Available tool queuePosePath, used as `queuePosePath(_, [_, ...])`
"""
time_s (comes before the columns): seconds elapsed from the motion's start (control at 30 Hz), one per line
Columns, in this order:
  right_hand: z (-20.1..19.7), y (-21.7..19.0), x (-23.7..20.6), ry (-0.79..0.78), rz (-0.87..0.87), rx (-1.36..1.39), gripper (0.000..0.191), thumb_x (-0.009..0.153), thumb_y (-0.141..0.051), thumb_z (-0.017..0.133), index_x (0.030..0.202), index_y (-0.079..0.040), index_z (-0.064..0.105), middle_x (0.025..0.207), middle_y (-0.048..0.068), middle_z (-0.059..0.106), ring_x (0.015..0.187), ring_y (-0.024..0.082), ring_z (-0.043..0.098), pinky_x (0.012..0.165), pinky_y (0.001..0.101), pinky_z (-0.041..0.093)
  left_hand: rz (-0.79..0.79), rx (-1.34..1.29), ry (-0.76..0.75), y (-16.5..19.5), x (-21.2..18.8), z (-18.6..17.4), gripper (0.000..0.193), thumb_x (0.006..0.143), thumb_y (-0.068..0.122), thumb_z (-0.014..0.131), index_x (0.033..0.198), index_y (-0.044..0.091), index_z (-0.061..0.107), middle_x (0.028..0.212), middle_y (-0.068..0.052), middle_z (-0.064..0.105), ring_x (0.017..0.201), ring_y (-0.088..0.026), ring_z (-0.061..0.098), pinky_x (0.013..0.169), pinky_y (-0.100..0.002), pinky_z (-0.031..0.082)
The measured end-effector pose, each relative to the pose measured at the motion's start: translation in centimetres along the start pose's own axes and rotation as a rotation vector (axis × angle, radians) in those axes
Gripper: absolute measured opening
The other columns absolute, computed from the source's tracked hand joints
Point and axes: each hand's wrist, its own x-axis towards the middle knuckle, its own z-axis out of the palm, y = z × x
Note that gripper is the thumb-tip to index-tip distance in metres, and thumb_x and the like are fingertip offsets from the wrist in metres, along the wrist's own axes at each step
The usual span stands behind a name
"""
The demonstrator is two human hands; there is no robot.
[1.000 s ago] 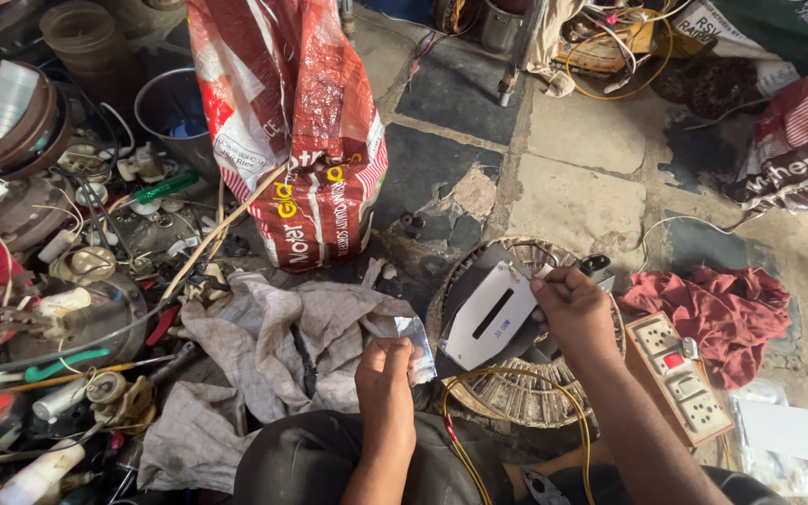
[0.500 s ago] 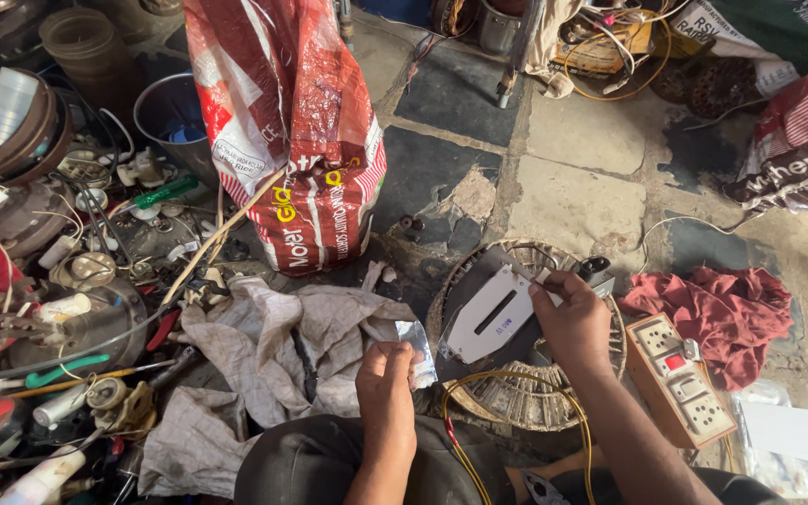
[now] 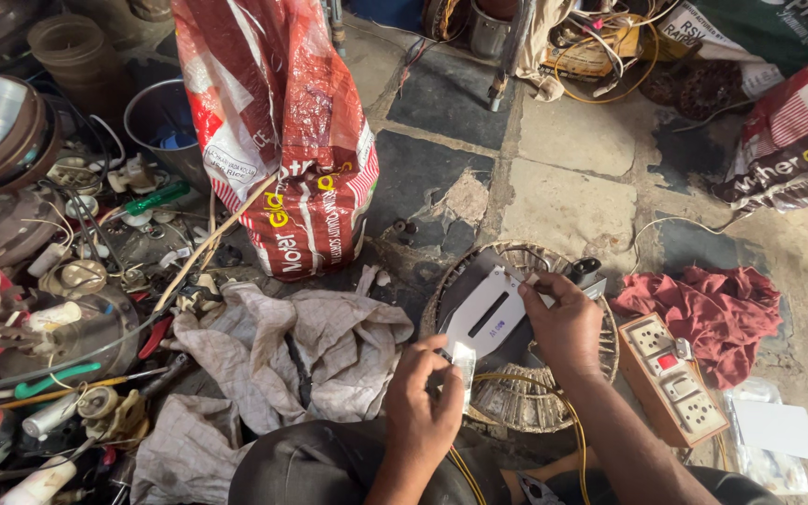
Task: The person sits on the floor repairing an electric fan motor. They handle a metal cover plate, position it over the fan stator, press and align it into place, then use a hand tool to tighten fasteners on the assembly.
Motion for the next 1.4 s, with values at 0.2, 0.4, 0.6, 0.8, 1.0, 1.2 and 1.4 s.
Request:
queuePosePath(0.2, [0.3, -0.2, -0.3, 0.053, 0.007, -0.023, 0.031, 0.086, -0.021, 0.081, 0.112, -0.005, 0.077, 0.089, 0.004, 0.079, 0.062, 0.009, 0.057, 0.061, 0.0267, 0.049, 0.031, -0.014, -0.044, 1.3, 0.1, -0.3, 0.013, 0.084, 0.007, 0.07, 0.083, 0.002, 0.058, 0.121, -0.02, 0.068, 0.105, -0.036, 0.068, 0.085, -0.045, 0.056])
queuePosePath(0.4, [0.5, 1.8, -0.3, 0.031, -0.024, 0.273, 0.031, 0.094, -0.024, 0.074, 0.112, 0.001, 0.07, 0.091, 0.005, 0.075, 0.074, 0.004, 0.064, 0.067, 0.0218, 0.052, 0.076, 0.011, -0.035, 1.4, 0.1, -0.3, 0.013, 0.083, 0.006, 0.07, 0.083, 0.002, 0.058, 0.121, -0.02, 0.069, 0.108, -0.037, 0.067, 0.091, -0.046, 0.053])
queuePosePath(0.6, [0.5, 1.7, 0.1, 0.02, 0.054, 0.149, 0.027, 0.092, -0.023, 0.075, 0.105, 0.0, 0.076, 0.079, 0.004, 0.072, 0.068, 0.007, 0.059, 0.064, 0.0243, 0.049, 0.065, 0.01, -0.042, 1.3, 0.1, -0.3, 0.013, 0.083, 0.006, 0.071, 0.082, 0.002, 0.058, 0.121, -0.02, 0.069, 0.107, -0.037, 0.068, 0.089, -0.046, 0.054])
queuePosePath(0.8, [-0.3, 1.5, 0.1, -0.03, 0.104, 0.014, 0.025, 0.088, -0.023, 0.078, 0.104, -0.004, 0.079, 0.076, 0.006, 0.073, 0.065, 0.009, 0.062, 0.062, 0.026, 0.051, 0.072, 0.008, -0.047, 1.3, 0.1, -0.3, 0.013, 0.084, 0.006, 0.07, 0.082, 0.002, 0.057, 0.12, -0.021, 0.069, 0.106, -0.036, 0.068, 0.089, -0.045, 0.054])
queuePosePath(1.0, [-1.0, 2.2, 0.6, -0.106, 0.127, 0.239, 0.028, 0.087, -0.014, 0.076, 0.113, -0.004, 0.076, 0.09, 0.003, 0.077, 0.073, 0.006, 0.065, 0.064, 0.0225, 0.052, 0.02, -0.01, -0.076, 1.2, 0.2, -0.4, 0.013, 0.085, 0.006, 0.07, 0.082, 0.002, 0.058, 0.121, -0.021, 0.068, 0.107, -0.035, 0.07, 0.085, -0.044, 0.057])
queuePosePath(1.2, [-1.6, 2.0, 1.3, -0.18, 0.309, 0.399, 0.03, 0.087, -0.009, 0.076, 0.116, -0.003, 0.073, 0.093, 0.003, 0.077, 0.071, 0.006, 0.063, 0.059, 0.0225, 0.046, 0.017, -0.004, -0.059, 1.4, 0.2, -0.3, 0.012, 0.084, 0.006, 0.07, 0.081, 0.001, 0.059, 0.12, -0.021, 0.07, 0.106, -0.036, 0.07, 0.084, -0.044, 0.057])
queuePosePath(1.4, [-1.6, 2.5, 1.4, -0.212, 0.281, 0.3, 0.028, 0.088, -0.014, 0.077, 0.114, -0.005, 0.076, 0.088, 0.004, 0.076, 0.067, 0.007, 0.061, 0.059, 0.0228, 0.046, 0.067, 0.018, -0.047, 1.5, 0.2, -0.4, 0.012, 0.082, 0.005, 0.07, 0.082, 0.001, 0.059, 0.119, -0.021, 0.07, 0.107, -0.037, 0.07, 0.088, -0.046, 0.056])
